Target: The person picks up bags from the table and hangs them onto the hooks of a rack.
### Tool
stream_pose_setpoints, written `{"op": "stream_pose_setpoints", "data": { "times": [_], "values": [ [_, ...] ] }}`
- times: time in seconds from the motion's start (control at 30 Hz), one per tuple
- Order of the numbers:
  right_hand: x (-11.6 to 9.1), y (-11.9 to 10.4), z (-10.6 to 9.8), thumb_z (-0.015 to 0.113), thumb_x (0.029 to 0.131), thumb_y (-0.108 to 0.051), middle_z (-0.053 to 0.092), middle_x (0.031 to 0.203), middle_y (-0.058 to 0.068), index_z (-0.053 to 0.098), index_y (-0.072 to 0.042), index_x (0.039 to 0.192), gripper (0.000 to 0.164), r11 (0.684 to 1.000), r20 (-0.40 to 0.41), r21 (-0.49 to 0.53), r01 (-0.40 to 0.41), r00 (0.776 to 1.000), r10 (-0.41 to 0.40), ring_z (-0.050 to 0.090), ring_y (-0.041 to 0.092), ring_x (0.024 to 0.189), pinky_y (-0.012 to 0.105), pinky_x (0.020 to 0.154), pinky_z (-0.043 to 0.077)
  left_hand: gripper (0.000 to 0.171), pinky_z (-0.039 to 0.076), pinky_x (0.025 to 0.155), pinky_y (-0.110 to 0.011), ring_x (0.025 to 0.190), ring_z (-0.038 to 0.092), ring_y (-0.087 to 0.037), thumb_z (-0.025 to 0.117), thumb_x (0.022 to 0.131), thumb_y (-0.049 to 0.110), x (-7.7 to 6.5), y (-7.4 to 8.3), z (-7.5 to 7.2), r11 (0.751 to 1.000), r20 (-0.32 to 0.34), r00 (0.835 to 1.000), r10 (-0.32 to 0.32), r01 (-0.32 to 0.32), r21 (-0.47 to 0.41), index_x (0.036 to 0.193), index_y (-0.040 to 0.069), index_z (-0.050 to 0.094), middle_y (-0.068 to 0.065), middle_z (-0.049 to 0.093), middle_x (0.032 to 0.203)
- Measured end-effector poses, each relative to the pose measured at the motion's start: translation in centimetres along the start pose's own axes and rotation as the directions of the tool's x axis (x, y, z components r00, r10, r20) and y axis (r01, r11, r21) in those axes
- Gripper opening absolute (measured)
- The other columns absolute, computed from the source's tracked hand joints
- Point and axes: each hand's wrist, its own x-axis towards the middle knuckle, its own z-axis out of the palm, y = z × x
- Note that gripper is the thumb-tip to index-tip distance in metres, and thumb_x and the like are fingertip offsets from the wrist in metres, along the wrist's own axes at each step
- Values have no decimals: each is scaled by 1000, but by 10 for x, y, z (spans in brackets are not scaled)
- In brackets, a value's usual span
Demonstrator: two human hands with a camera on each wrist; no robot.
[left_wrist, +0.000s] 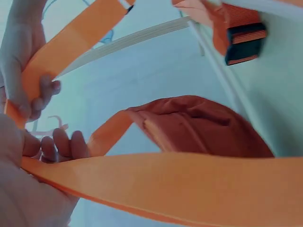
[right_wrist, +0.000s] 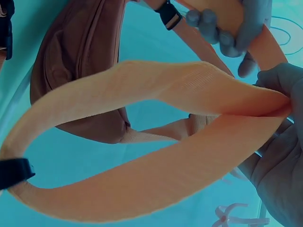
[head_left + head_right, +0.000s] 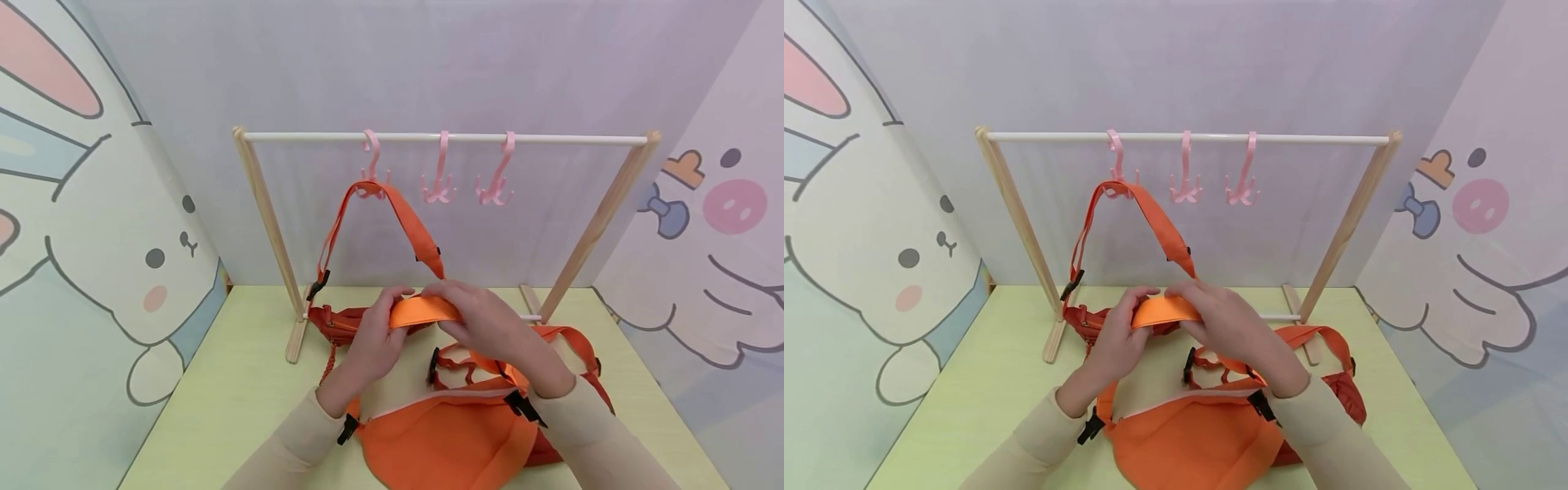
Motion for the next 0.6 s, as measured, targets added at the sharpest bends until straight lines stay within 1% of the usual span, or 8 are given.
{"op": "stream_pose_setpoints", "data": {
  "times": [0.1,0.23,0.3,0.37,0.43,0.47,0.5,0.6],
  "values": [
    [3,2,-2,81,93,-4,69,124,8,63,-7,135,45,999,-14,42,-5,1000,6,66,20,93,38,81,60,42,53,72,-32,81,57,-20,54,97,-9,7,8,-9,999,-30,1000,0,1,33,136,4,57,-6,62,103],
    [5,6,-8,78,94,1,68,123,6,64,-7,134,43,990,-27,132,-44,998,48,61,16,84,33,73,57,42,56,76,-35,85,60,-20,55,93,-13,15,13,-23,997,-37,999,-2,4,81,131,5,62,-7,67,109],
    [5,9,-12,75,94,3,67,116,3,64,-7,134,42,986,-40,157,-59,997,66,55,12,76,30,66,52,40,58,79,-38,88,62,-21,58,92,-14,19,14,-31,994,-35,999,19,-15,106,127,4,64,-8,69,111],
    [4,12,-17,75,95,3,65,106,0,65,-7,133,41,986,-62,153,-68,995,78,49,10,69,28,62,47,36,59,82,-40,91,63,-22,63,93,-13,22,14,-38,988,-22,998,54,-50,147,124,4,66,-9,70,112],
    [3,16,-22,75,94,3,61,95,-3,66,-7,133,41,988,-89,139,-61,993,74,44,9,64,28,58,44,32,60,84,-41,92,64,-23,70,94,-10,25,14,-45,974,2,995,102,-100,205,122,4,68,-9,70,111],
    [3,18,-24,76,94,3,61,94,-3,66,-7,133,41,990,-101,130,-54,993,67,44,8,64,28,58,43,30,60,84,-41,93,65,-23,73,94,-8,27,14,-48,963,15,991,132,-131,235,121,4,69,-9,71,111],
    [3,19,-27,77,94,2,63,95,-3,67,-7,132,40,992,-115,119,-45,992,59,44,9,65,28,59,43,29,60,85,-40,94,66,-23,76,94,-5,28,14,-51,951,30,987,156,-158,265,121,5,70,-8,71,112],
    [2,22,-34,79,94,-1,71,108,-1,70,-9,128,36,994,-143,108,-27,989,42,56,9,77,28,66,50,28,60,86,-40,96,68,-23,81,94,4,32,17,-59,918,58,975,216,-223,328,121,6,73,-7,73,112]
  ]
}}
